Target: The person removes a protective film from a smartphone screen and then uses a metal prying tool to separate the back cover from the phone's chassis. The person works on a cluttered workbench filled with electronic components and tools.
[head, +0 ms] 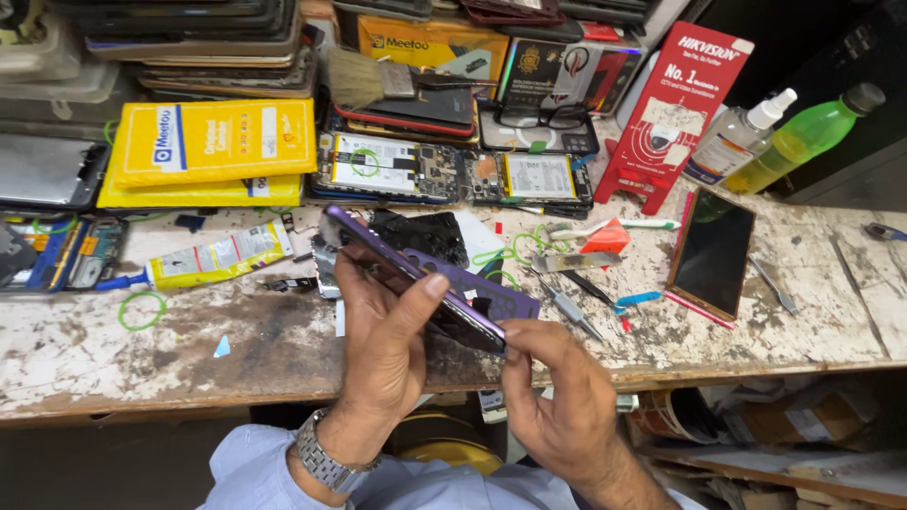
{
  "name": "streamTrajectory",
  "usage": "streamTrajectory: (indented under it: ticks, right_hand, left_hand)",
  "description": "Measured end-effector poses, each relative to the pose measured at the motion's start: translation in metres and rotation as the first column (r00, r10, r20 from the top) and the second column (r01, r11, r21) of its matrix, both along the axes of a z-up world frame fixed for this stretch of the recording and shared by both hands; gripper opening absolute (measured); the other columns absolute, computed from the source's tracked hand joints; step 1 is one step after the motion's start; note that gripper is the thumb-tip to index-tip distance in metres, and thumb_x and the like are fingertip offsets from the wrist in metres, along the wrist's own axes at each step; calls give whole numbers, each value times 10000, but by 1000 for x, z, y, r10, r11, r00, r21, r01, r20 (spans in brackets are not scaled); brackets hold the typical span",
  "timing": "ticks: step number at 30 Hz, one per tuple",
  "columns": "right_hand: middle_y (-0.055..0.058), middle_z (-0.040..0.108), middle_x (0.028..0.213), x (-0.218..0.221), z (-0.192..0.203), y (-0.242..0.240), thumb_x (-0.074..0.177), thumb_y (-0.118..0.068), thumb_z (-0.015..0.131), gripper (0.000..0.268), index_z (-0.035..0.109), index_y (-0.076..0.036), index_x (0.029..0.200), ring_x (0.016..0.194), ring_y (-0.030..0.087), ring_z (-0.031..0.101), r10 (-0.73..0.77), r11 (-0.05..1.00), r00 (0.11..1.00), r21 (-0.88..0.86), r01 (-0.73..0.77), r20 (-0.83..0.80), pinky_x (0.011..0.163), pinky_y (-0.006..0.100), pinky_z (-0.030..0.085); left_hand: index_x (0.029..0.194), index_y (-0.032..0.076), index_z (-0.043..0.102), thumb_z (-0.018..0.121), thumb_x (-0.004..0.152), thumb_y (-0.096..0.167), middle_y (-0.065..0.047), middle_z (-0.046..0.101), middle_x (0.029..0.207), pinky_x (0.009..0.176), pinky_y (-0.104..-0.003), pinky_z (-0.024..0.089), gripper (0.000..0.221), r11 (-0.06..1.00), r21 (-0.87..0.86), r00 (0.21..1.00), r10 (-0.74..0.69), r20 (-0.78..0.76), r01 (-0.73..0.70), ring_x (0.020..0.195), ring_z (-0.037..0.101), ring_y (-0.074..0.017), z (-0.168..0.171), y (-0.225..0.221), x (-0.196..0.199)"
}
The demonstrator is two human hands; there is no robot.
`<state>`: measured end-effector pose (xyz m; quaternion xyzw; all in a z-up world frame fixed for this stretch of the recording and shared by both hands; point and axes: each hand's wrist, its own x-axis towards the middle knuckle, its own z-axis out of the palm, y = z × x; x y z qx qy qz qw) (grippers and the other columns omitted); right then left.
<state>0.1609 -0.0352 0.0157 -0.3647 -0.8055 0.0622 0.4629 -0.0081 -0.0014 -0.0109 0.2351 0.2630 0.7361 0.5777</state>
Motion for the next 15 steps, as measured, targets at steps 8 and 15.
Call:
streamTrajectory:
  ticks: [8,15]
  right_hand:
    - [178,726,1074,-5,-21,-10,915,92,662,296,513,7,1155,904,205,753,-112,989,983,-108,97,-147,782,279,602]
    - [131,752,1123,-14,35,7,973,-10,660,219,614,-8,1187,997,218,777,-44,984,996,-173,30,-75,857,313,616]
  left_hand:
    - [1373,91,342,762,822,-73,-46,524,1173,1012,-341,505,712,994,73,997,-76,-24,77,1104,559,-162,3,-1,-6]
    - [1478,76,232,768,836,-51,-105,525,1240,1012,-350,541,846,992,100,974,-53,-219,76,1125,604,-188,4,0,-6]
